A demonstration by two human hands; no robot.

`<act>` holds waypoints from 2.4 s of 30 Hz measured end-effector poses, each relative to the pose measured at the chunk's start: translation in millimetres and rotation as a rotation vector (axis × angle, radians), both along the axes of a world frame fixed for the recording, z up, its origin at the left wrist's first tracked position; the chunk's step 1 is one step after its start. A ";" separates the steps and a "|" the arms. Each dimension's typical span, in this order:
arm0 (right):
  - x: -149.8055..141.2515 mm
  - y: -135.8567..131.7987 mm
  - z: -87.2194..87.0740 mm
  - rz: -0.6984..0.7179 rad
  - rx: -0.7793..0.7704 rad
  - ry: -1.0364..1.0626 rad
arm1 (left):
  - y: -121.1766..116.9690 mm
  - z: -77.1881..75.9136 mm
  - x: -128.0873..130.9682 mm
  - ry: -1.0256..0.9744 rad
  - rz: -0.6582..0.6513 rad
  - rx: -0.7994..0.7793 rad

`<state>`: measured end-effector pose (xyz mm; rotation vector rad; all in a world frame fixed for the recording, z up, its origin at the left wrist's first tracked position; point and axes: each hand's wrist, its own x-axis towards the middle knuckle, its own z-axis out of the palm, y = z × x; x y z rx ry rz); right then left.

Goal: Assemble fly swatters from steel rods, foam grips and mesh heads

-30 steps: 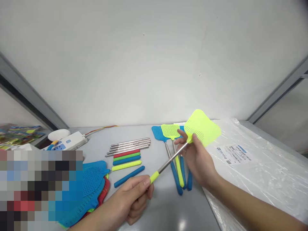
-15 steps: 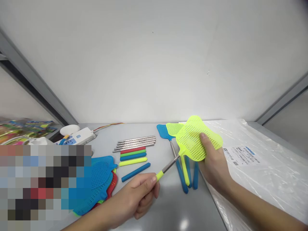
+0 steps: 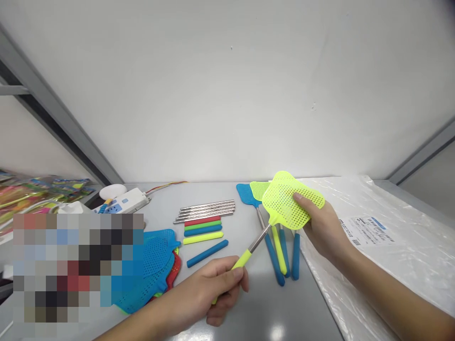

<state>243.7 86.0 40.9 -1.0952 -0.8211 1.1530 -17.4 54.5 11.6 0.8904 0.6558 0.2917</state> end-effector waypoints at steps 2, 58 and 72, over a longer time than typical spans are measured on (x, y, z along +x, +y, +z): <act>11.9 7.7 4.1 -0.098 0.055 -0.018 | -0.3 -0.6 0.3 0.005 -0.001 0.017; 49.1 41.4 -31.8 0.099 0.215 -1.744 | -14.5 23.4 3.4 0.495 -0.160 1.283; -105.8 21.2 -10.4 0.748 0.787 -1.733 | -8.2 14.2 -8.0 0.728 -0.013 2.093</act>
